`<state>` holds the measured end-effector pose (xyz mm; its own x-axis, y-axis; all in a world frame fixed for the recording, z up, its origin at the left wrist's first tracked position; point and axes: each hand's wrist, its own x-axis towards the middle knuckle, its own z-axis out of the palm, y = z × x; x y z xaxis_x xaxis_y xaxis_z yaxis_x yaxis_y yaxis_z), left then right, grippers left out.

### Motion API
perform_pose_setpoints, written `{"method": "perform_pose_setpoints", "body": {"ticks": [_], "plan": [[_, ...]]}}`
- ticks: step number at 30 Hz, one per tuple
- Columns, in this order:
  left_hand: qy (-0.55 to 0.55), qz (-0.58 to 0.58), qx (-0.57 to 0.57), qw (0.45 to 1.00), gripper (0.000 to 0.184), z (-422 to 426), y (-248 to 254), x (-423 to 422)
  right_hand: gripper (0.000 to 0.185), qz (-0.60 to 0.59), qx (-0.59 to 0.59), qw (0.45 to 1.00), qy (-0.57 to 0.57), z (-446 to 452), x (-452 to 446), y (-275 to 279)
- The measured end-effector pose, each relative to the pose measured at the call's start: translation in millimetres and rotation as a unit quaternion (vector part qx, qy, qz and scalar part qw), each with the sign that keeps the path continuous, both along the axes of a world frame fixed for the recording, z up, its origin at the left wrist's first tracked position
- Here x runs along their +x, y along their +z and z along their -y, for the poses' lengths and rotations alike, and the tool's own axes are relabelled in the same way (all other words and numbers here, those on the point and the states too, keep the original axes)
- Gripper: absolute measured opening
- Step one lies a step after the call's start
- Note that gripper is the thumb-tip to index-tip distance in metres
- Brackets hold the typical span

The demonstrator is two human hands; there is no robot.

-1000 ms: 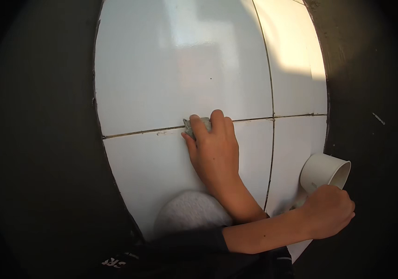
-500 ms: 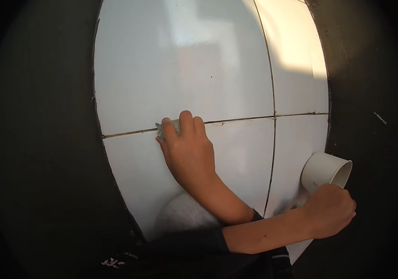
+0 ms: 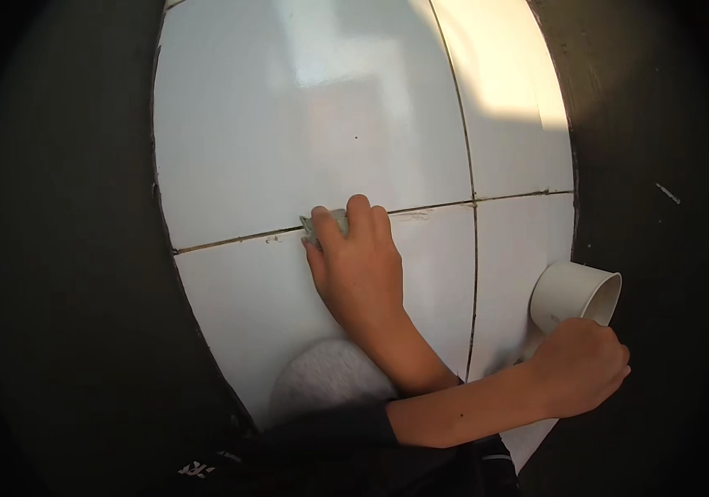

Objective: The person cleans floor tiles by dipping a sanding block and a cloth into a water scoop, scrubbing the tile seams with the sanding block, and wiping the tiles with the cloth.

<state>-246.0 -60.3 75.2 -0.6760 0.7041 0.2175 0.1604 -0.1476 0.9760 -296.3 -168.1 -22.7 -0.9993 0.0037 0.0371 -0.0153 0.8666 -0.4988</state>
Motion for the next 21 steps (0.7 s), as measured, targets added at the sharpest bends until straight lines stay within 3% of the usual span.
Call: {"method": "perform_pose_setpoints", "body": {"ticks": [4, 7, 11, 14, 18, 21], "plan": [[0.01, 0.028, 0.033, 0.999, 0.023, 4, -1, -1, 0.03, 0.025, -0.031, 0.999, 0.02, 1, 0, 1], [0.005, 0.043, 0.03, 0.999, 0.023, 4, -1, -3, 0.031, 0.028, 0.051, 0.997, -0.06, -53, 4, 6], [-0.011, 0.025, 0.042, 0.999, 0.025, 4, -3, -2, 0.03, 0.028, 0.061, 0.986, -0.155, -104, 8, 1], [-0.017, 0.026, 0.033, 0.999, 0.025, 6, 0, -5, 0.029, -0.004, 0.086, 0.987, -0.136, -87, 8, -4], [-0.033, 0.036, 0.014, 0.999, 0.027, 9, 1, -6, 0.031, -0.002, 0.005, 0.999, -0.046, -28, 6, -2], [-0.046, 0.032, 0.009, 0.998, 0.028, 8, -1, -4, 0.031, 0.025, 0.008, 0.998, -0.059, -45, 6, 2]]}}
